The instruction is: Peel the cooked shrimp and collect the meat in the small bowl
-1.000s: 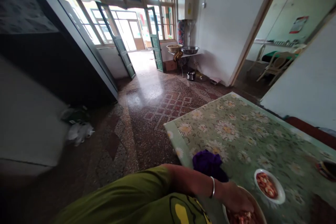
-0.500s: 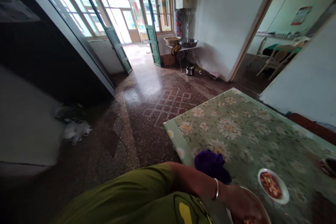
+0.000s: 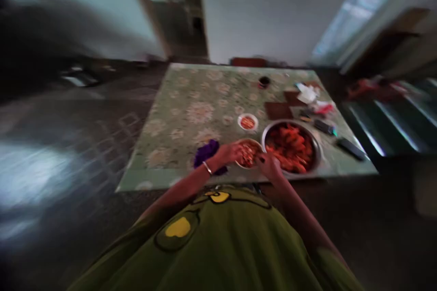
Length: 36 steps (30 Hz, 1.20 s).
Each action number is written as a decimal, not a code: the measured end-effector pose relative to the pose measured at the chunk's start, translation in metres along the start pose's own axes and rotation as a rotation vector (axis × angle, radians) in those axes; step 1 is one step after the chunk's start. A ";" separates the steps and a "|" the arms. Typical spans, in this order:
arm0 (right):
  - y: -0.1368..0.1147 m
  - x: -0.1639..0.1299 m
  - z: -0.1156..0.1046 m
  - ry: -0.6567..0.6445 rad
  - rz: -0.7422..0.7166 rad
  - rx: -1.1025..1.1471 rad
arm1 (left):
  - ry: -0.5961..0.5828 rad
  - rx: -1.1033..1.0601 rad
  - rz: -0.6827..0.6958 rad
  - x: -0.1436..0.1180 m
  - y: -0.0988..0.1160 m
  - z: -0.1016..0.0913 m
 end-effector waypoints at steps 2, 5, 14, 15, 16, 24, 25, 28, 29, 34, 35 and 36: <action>0.017 -0.008 0.002 -0.012 0.002 0.099 | -0.052 -0.050 0.031 0.005 -0.023 0.020; 0.036 -0.011 0.000 0.009 0.046 0.185 | 0.021 -0.082 -0.033 0.004 -0.052 0.039; 0.142 -0.027 -0.085 0.424 0.513 0.105 | 0.127 -0.133 -0.004 -0.023 -0.074 0.050; 0.153 -0.026 -0.094 0.448 0.562 0.084 | 0.126 -0.143 -0.013 -0.024 -0.075 0.051; 0.161 -0.025 -0.101 0.459 0.600 0.069 | 0.126 -0.151 -0.018 -0.026 -0.076 0.052; 0.178 0.013 -0.122 0.400 0.624 0.023 | 0.170 -0.163 -0.075 -0.043 -0.072 0.058; 0.177 0.020 -0.122 0.389 0.617 0.012 | 0.177 -0.160 -0.088 -0.045 -0.071 0.058; 0.176 0.041 -0.123 0.352 0.585 -0.031 | 0.194 -0.144 -0.135 -0.053 -0.067 0.057; 0.176 0.049 -0.123 0.340 0.568 -0.048 | 0.199 -0.138 -0.151 -0.057 -0.066 0.057; 0.178 0.093 -0.123 0.290 0.470 -0.112 | 0.256 -0.142 -0.241 -0.076 -0.057 0.057; 0.179 0.103 -0.122 0.286 0.447 -0.120 | 0.269 -0.146 -0.258 -0.080 -0.055 0.058; 0.181 0.112 -0.121 0.279 0.424 -0.126 | 0.279 -0.147 -0.276 -0.084 -0.052 0.059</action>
Point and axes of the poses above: each hand's wrist, its own x-axis towards the middle knuckle, its own z-axis out of the palm, y = z × x, the point moved 3 cm from there along x, towards the middle knuckle, and after that the axes turned 15 degrees about z, right-handed, at the moved point
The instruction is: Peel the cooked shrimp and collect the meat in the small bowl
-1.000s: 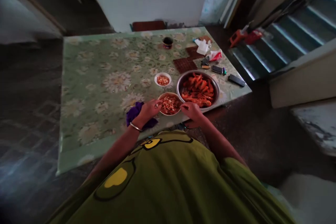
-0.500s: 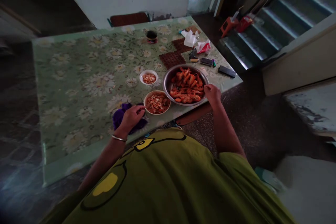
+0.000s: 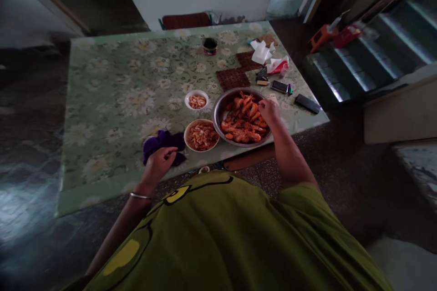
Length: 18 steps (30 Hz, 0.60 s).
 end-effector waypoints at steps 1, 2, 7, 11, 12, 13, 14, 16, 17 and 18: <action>-0.003 0.008 0.004 -0.008 -0.025 -0.008 | 0.010 0.002 -0.016 -0.005 0.001 0.000; -0.006 0.016 0.008 -0.020 -0.049 -0.021 | 0.019 0.007 -0.031 -0.009 0.003 0.001; -0.024 0.038 0.024 -0.062 -0.158 -0.133 | 0.062 0.033 -0.079 -0.029 0.008 0.007; -0.041 0.039 0.035 -0.119 -0.279 -0.233 | 0.058 0.043 -0.100 -0.038 0.011 0.011; -0.044 0.040 0.038 -0.137 -0.305 -0.263 | 0.056 0.044 -0.101 -0.039 0.012 0.012; -0.045 0.041 0.040 -0.151 -0.318 -0.292 | 0.055 0.044 -0.102 -0.040 0.013 0.012; -0.046 0.043 0.042 -0.161 -0.324 -0.318 | 0.057 0.045 -0.103 -0.040 0.014 0.012; -0.046 0.049 0.044 -0.170 -0.318 -0.362 | 0.066 0.045 -0.107 -0.040 0.015 0.011; -0.046 0.052 0.044 -0.170 -0.317 -0.377 | 0.070 0.042 -0.110 -0.040 0.015 0.011; -0.046 0.054 0.043 -0.167 -0.325 -0.383 | 0.072 0.037 -0.114 -0.040 0.015 0.011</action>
Point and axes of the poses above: each hand's wrist, its own x-axis towards the middle knuckle, its own z-axis out of the palm, y = z × x, the point moved 3 cm from there along x, towards the middle knuckle, and after that the axes turned 15 degrees about z, right-handed, at the moved point
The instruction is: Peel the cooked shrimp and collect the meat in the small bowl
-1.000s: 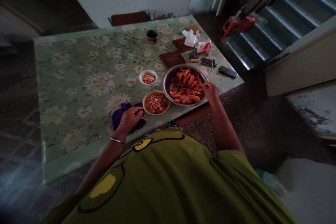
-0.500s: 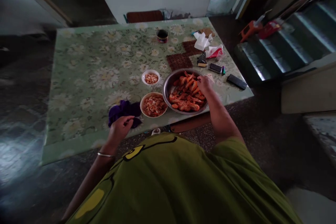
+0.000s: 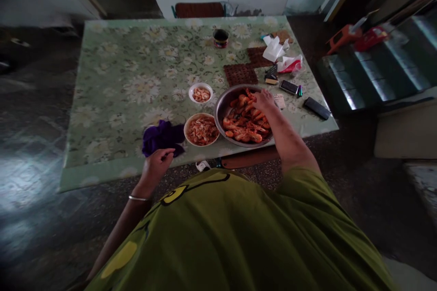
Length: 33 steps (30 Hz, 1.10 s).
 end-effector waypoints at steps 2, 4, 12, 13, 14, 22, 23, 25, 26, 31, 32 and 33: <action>-0.001 -0.001 -0.005 0.039 -0.016 0.013 | -0.001 -0.012 -0.012 -0.001 -0.002 0.001; -0.007 -0.009 -0.013 0.132 -0.007 0.049 | -0.005 -0.019 -0.023 -0.002 -0.005 0.003; -0.095 -0.074 0.005 -0.299 -0.364 -0.182 | -0.019 -0.033 -0.008 0.000 -0.009 0.011; -0.104 -0.079 0.012 -0.330 -0.367 -0.230 | -0.021 -0.032 -0.007 0.001 -0.009 0.012; -0.112 -0.081 0.019 -0.334 -0.362 -0.269 | -0.023 -0.032 -0.007 0.001 -0.009 0.012; -0.106 -0.046 0.015 -0.200 -0.183 -0.238 | -0.019 -0.039 -0.040 -0.009 -0.021 0.012; -0.099 -0.038 0.009 -0.158 -0.136 -0.221 | -0.020 -0.044 -0.045 -0.011 -0.023 0.012; -0.087 -0.027 -0.004 -0.023 -0.067 -0.179 | -0.024 -0.053 -0.055 -0.013 -0.026 0.014; -0.084 -0.025 -0.008 0.046 -0.062 -0.154 | -0.029 -0.054 -0.061 -0.014 -0.027 0.015; -0.094 -0.039 0.011 -0.096 -0.338 -0.254 | -0.047 -0.040 -0.063 -0.010 -0.026 0.018; -0.098 -0.043 0.018 -0.150 -0.386 -0.323 | -0.045 -0.042 -0.059 -0.009 -0.026 0.018; -0.101 -0.047 0.025 -0.179 -0.421 -0.390 | -0.042 -0.047 -0.053 -0.008 -0.025 0.018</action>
Point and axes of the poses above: each hand's wrist, its own x-axis towards the middle knuckle, its own z-axis out of the palm, y = z × x, the point moved 3 cm from there along x, towards the middle knuckle, and after that the axes turned 15 degrees about z, right-handed, at the moved point
